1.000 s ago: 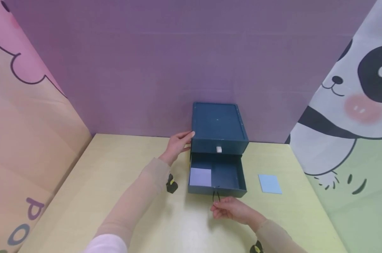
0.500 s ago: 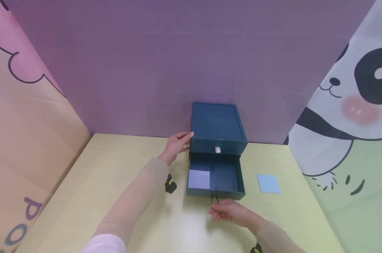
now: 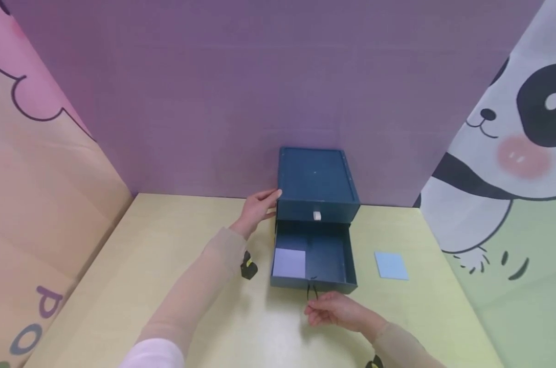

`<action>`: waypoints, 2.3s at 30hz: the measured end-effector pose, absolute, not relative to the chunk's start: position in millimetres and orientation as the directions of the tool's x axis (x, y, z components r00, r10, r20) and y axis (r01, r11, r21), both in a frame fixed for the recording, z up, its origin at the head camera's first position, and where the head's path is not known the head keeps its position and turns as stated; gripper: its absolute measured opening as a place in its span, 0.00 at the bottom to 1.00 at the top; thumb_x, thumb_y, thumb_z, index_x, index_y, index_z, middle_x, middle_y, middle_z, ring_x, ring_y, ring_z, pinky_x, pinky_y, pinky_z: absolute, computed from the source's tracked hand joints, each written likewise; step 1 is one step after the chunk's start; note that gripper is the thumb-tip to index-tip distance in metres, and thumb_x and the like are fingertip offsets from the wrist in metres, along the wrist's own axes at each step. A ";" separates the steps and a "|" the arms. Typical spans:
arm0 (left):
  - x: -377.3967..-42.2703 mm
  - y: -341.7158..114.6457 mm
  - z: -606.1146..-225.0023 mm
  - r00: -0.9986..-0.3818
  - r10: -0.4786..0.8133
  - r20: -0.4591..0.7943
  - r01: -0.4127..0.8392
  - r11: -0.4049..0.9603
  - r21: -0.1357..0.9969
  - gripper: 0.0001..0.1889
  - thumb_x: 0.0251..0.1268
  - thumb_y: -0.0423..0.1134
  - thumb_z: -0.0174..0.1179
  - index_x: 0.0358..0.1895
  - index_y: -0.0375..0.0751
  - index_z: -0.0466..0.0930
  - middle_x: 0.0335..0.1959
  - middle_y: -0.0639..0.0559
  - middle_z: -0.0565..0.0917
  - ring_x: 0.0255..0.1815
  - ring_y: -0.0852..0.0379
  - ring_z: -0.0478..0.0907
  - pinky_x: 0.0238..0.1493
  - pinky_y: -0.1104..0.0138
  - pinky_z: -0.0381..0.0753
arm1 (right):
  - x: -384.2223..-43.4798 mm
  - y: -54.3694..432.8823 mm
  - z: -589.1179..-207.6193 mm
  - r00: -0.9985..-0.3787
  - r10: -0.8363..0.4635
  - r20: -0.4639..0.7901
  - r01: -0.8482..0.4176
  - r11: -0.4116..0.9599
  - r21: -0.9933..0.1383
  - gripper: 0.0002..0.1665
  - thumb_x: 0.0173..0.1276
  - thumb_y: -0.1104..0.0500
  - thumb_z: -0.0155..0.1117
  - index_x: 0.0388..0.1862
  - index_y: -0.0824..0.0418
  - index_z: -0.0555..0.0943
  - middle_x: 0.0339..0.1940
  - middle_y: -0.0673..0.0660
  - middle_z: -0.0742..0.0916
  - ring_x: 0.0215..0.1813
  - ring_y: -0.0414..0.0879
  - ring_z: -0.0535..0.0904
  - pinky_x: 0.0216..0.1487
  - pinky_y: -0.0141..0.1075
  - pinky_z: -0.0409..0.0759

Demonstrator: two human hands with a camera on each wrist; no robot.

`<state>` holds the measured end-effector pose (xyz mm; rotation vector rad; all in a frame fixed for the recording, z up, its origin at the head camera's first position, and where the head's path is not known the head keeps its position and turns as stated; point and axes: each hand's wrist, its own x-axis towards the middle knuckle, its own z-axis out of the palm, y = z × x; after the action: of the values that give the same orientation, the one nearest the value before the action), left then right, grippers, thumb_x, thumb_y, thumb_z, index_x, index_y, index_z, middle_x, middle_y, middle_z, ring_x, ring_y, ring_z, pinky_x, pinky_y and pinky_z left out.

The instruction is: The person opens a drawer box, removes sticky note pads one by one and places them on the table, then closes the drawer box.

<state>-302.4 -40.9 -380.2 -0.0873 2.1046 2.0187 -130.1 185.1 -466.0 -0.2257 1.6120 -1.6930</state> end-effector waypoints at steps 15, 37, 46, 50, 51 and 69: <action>-303.7 -40.1 -380.4 -0.970 0.106 -0.217 -0.211 0.064 0.975 0.28 0.62 0.52 0.61 0.63 0.43 0.73 0.62 0.46 0.75 0.58 0.47 0.75 0.58 0.54 0.78 | -125.2 186.8 -468.9 -0.676 -0.643 -0.360 0.393 0.099 -0.914 0.23 0.71 0.55 0.55 0.44 0.78 0.78 0.30 0.46 0.88 0.35 0.37 0.84 0.48 0.34 0.83; -306.1 -40.7 -383.1 -0.970 0.114 -0.213 -0.210 0.037 0.977 0.28 0.62 0.51 0.61 0.63 0.42 0.73 0.62 0.46 0.75 0.58 0.47 0.75 0.56 0.55 0.79 | -118.9 192.9 -476.4 -0.651 -0.669 -0.359 0.405 0.095 -0.909 0.18 0.72 0.57 0.53 0.42 0.71 0.81 0.30 0.45 0.87 0.34 0.36 0.83 0.45 0.31 0.83; -306.0 -40.8 -383.6 -0.970 0.115 -0.216 -0.213 0.042 0.976 0.28 0.62 0.51 0.62 0.63 0.43 0.74 0.61 0.46 0.76 0.57 0.48 0.76 0.56 0.56 0.79 | -116.7 191.6 -478.4 -0.648 -0.670 -0.362 0.406 0.097 -0.908 0.19 0.72 0.56 0.53 0.43 0.73 0.80 0.29 0.45 0.87 0.34 0.36 0.83 0.44 0.30 0.83; -306.2 -40.8 -383.7 -0.971 0.114 -0.209 -0.206 0.039 0.978 0.27 0.62 0.51 0.62 0.62 0.42 0.74 0.61 0.46 0.76 0.57 0.48 0.76 0.56 0.56 0.80 | -116.5 191.8 -479.4 -0.651 -0.665 -0.365 0.410 0.096 -0.907 0.18 0.72 0.57 0.53 0.42 0.72 0.81 0.29 0.45 0.87 0.34 0.36 0.83 0.44 0.30 0.83; -306.3 -41.0 -383.8 -0.971 0.113 -0.209 -0.206 0.039 0.978 0.27 0.62 0.51 0.62 0.62 0.42 0.74 0.61 0.46 0.77 0.57 0.48 0.76 0.56 0.56 0.80 | -116.4 191.8 -479.5 -0.653 -0.663 -0.366 0.410 0.097 -0.907 0.18 0.72 0.57 0.53 0.42 0.72 0.81 0.29 0.45 0.87 0.34 0.36 0.83 0.44 0.30 0.83; -307.5 -41.1 -384.7 -0.972 0.123 -0.199 -0.196 0.035 0.980 0.27 0.62 0.51 0.61 0.62 0.42 0.74 0.61 0.45 0.76 0.56 0.47 0.76 0.56 0.55 0.79 | -113.8 194.7 -479.4 -0.677 -0.638 -0.367 0.371 0.135 -0.919 0.20 0.71 0.55 0.53 0.41 0.74 0.80 0.29 0.46 0.87 0.33 0.37 0.83 0.45 0.32 0.83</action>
<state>-307.5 -41.1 -384.7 -0.0756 2.0818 2.0341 -113.8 194.7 -479.4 -0.2633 1.6422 -1.6525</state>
